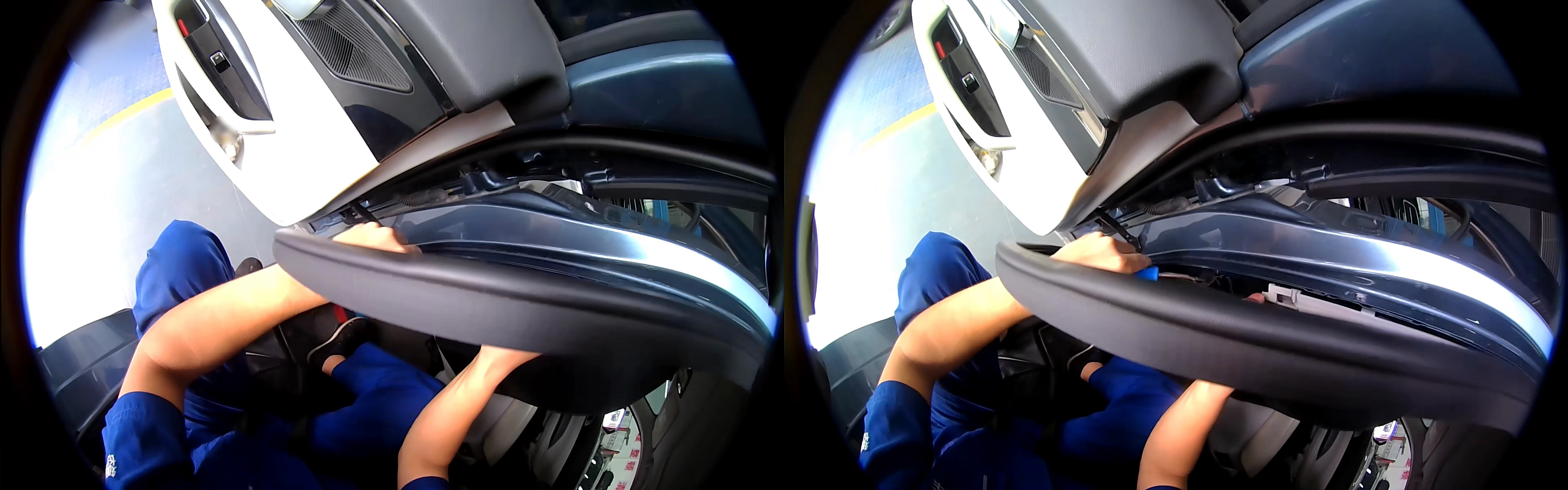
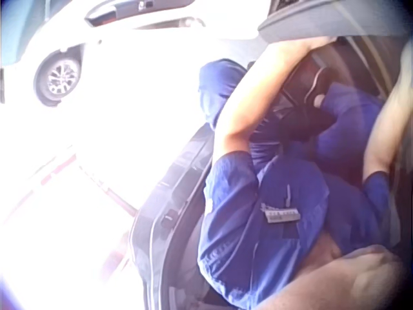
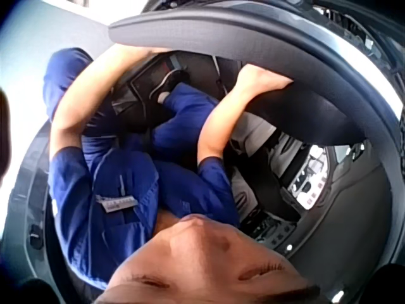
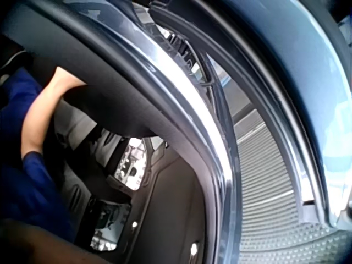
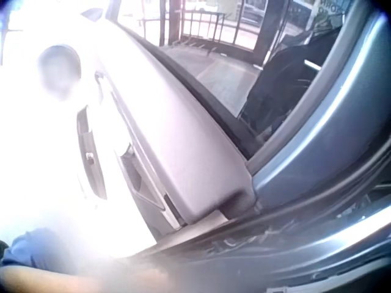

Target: The person uses a pry tool and a screwdriver to remove interior trim pieces from the driver's side door jamb and B-pillar area of a car. They carefully pry off the weather stripping and plastic panels, exposing the underlying structure and wiring.

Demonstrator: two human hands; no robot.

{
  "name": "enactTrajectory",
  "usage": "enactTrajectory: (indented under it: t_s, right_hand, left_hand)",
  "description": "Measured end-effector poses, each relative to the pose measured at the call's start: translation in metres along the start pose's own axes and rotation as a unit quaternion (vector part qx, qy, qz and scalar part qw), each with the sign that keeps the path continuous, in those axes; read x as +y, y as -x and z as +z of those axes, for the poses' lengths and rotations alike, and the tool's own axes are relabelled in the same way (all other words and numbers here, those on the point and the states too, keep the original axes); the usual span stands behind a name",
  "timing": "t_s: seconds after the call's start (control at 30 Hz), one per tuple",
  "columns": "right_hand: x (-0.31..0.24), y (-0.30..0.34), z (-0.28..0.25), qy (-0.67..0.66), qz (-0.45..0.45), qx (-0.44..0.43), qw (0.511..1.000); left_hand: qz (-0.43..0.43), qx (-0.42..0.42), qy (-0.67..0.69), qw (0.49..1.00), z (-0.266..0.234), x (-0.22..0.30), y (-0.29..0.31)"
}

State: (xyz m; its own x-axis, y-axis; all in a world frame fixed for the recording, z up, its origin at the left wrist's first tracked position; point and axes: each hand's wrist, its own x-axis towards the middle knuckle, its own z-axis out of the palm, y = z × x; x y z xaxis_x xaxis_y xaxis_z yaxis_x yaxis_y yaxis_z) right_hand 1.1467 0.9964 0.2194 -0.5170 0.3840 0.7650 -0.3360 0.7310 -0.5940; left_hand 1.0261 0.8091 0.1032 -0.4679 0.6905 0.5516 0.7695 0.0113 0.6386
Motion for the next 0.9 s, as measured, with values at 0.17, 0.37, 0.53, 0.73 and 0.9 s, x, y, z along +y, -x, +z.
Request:
enactTrajectory:
  t_s: [0.17,0.37,0.53,0.73,0.9]
  right_hand:
    - [0.013,0.003,-0.006,0.050,0.009,0.024,0.998]
    - [0.019,0.005,-0.009,0.080,0.007,0.039,0.996]
    - [0.024,0.005,-0.010,0.097,0.009,0.047,0.994]
    - [0.027,0.005,-0.010,0.110,0.006,0.053,0.992]
    - [0.024,0.005,-0.007,0.148,-0.003,0.058,0.987]
  left_hand:
    - [0.025,-0.013,0.095,0.995,-0.010,-0.001,-0.007]
    - [0.007,-0.011,0.073,0.997,-0.010,-0.002,-0.010]
    - [-0.029,-0.029,0.022,0.999,-0.018,0.014,-0.012]
    - [-0.119,-0.108,0.034,0.986,-0.027,0.027,-0.017]
    - [-0.139,-0.095,0.011,0.986,-0.024,0.034,-0.020]
